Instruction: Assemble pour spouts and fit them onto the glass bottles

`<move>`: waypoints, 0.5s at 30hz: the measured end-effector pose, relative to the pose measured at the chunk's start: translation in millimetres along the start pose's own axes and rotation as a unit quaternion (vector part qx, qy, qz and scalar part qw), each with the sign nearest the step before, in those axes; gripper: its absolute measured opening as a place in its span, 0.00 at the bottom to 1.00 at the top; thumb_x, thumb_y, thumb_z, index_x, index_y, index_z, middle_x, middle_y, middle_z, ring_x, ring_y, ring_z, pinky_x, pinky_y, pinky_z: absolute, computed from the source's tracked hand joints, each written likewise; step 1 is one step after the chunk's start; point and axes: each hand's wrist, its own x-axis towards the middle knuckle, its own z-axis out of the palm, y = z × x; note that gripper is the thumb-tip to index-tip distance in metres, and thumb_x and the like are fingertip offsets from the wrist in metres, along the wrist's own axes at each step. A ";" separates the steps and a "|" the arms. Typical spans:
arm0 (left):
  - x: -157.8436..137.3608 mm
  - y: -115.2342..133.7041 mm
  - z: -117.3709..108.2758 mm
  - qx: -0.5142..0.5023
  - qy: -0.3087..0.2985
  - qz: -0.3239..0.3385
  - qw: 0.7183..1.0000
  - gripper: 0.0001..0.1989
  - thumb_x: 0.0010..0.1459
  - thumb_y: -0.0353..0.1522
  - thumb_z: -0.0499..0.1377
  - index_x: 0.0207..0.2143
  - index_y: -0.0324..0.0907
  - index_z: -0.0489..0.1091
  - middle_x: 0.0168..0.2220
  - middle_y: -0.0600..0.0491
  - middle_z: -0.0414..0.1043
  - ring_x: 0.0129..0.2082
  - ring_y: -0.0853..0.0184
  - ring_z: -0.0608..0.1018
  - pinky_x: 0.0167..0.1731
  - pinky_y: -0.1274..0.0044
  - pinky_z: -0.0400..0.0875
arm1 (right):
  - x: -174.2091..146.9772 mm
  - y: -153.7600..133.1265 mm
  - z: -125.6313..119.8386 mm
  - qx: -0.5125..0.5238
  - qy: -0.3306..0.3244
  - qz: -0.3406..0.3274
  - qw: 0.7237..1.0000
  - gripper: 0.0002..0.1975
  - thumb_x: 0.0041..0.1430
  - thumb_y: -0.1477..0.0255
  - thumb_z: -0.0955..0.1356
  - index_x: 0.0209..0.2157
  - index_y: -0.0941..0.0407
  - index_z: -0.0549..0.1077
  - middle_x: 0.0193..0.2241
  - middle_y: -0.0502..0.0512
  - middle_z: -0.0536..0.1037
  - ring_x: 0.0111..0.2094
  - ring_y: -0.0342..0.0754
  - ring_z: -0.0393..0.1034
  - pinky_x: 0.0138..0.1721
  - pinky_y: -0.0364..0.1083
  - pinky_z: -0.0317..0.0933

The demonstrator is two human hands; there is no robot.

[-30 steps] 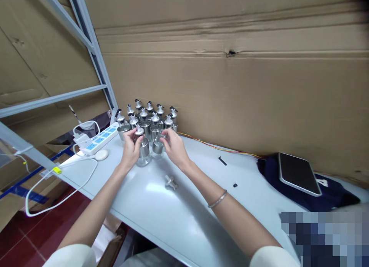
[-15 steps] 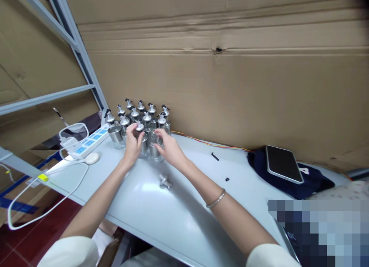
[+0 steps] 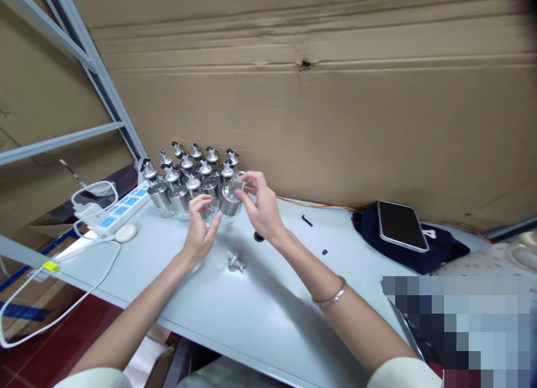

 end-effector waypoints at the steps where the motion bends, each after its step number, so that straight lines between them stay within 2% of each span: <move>1: 1.6 2.4 3.9 -0.014 -0.017 -0.001 1.000 0.16 0.63 0.35 0.54 0.52 0.45 0.55 0.51 0.44 0.60 0.53 0.59 0.68 0.44 0.67 0.71 | -0.1 -7.4 -10.6 0.003 0.021 -0.004 1.000 0.08 0.62 0.73 0.62 0.43 0.51 0.60 0.41 0.55 0.74 0.43 0.48 0.72 0.48 0.51 0.67; 4: 5.3 9.8 18.9 -0.055 -0.070 0.002 0.996 0.15 0.64 0.35 0.53 0.52 0.45 0.56 0.51 0.43 0.61 0.53 0.59 0.69 0.45 0.66 0.71 | -8.5 -24.9 -41.7 0.030 0.079 -0.022 0.996 0.10 0.61 0.74 0.64 0.43 0.49 0.60 0.40 0.53 0.74 0.42 0.49 0.74 0.44 0.51 0.69; 7: 3.4 17.0 35.8 -0.087 -0.114 0.007 0.990 0.14 0.64 0.35 0.53 0.51 0.45 0.57 0.51 0.44 0.62 0.52 0.60 0.70 0.45 0.67 0.71 | -32.7 -27.1 -62.9 0.008 0.104 -0.031 0.994 0.11 0.62 0.74 0.64 0.45 0.48 0.61 0.41 0.54 0.74 0.43 0.50 0.74 0.47 0.54 0.68; 11: -5.7 22.6 49.9 -0.114 -0.166 -0.004 0.980 0.12 0.65 0.36 0.51 0.50 0.46 0.57 0.49 0.44 0.64 0.50 0.61 0.70 0.44 0.68 0.71 | -74.4 -14.0 -73.2 -0.059 0.104 -0.033 0.992 0.14 0.62 0.76 0.63 0.48 0.50 0.62 0.43 0.58 0.75 0.45 0.54 0.74 0.46 0.57 0.68; 15: -8.0 24.3 45.8 -0.109 -0.225 -0.034 0.968 0.09 0.66 0.36 0.47 0.46 0.44 0.59 0.45 0.45 0.66 0.47 0.61 0.71 0.43 0.69 0.70 | -97.8 -6.8 -73.1 -0.105 0.100 -0.049 0.988 0.15 0.62 0.77 0.63 0.49 0.50 0.62 0.41 0.58 0.76 0.43 0.53 0.74 0.43 0.54 0.70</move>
